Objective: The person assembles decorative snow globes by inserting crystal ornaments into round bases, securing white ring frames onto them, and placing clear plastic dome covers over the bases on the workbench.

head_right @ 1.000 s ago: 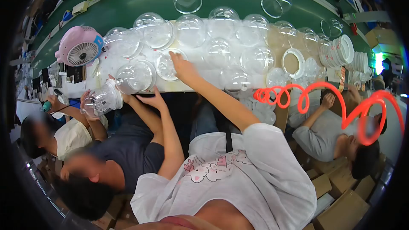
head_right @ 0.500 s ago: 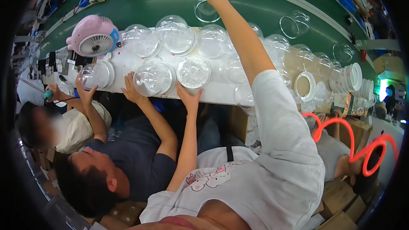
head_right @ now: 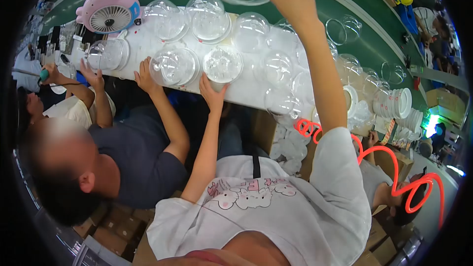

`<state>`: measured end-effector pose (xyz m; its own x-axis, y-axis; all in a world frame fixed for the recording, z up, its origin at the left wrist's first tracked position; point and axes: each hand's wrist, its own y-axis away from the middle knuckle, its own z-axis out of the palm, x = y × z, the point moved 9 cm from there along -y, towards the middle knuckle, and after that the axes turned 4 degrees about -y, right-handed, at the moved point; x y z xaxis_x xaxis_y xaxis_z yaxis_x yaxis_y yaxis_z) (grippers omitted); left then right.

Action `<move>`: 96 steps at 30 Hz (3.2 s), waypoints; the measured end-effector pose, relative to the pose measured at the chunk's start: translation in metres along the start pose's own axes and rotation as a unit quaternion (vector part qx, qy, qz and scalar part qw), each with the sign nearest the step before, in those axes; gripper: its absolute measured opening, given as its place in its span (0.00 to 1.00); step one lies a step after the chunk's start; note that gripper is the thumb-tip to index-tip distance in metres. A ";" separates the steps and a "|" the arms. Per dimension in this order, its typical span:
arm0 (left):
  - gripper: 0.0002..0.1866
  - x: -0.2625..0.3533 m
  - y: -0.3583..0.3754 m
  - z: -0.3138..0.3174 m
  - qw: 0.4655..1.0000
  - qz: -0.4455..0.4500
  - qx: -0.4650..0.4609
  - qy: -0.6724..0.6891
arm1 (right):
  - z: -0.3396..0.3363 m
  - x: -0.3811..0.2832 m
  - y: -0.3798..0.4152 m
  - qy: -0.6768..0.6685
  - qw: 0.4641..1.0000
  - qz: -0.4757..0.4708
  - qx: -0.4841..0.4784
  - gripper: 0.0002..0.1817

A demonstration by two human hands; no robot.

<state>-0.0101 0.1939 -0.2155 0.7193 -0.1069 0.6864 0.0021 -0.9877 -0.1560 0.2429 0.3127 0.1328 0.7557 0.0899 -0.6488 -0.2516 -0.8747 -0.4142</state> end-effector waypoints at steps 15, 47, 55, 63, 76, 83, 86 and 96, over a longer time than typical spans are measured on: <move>0.48 -0.012 0.002 -0.002 0.998 0.025 0.007 0.065 | 0.096 -0.018 0.144 -0.027 0.974 -0.062 -0.217 0.13; 0.46 -0.014 0.003 0.000 0.999 0.009 0.000 0.049 | 0.161 0.005 0.156 0.056 0.971 -0.082 -0.216 0.14; 0.43 -0.005 0.003 -0.001 0.999 0.026 -0.015 -0.026 | 0.163 0.011 0.154 0.062 0.966 -0.069 -0.241 0.14; 0.43 0.000 0.006 -0.003 0.999 0.024 -0.028 -0.017 | 0.143 0.008 0.169 0.106 0.976 0.007 -0.189 0.24; 0.49 -0.084 -0.011 -0.068 0.952 -0.225 0.202 -0.040 | 0.202 0.145 0.304 -0.123 0.950 0.278 -0.067 0.43; 0.33 -0.113 -0.006 -0.068 0.904 -0.299 0.293 -0.088 | 0.215 0.143 0.304 -0.140 0.948 0.275 -0.083 0.40; 0.18 -0.117 0.003 -0.064 0.894 -0.291 0.341 0.017 | 0.230 0.126 0.304 -0.164 0.943 0.271 -0.099 0.42; 0.11 -0.076 0.078 -0.015 0.959 -0.236 0.035 0.152 | 0.217 0.113 0.313 -0.123 0.935 0.325 -0.065 0.38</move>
<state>-0.0749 0.1228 -0.2690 0.3902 0.3121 0.8662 0.3323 -0.9251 0.1836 0.1180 0.1523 -0.2090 0.3027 -0.3883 -0.8704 -0.5210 -0.8321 0.1899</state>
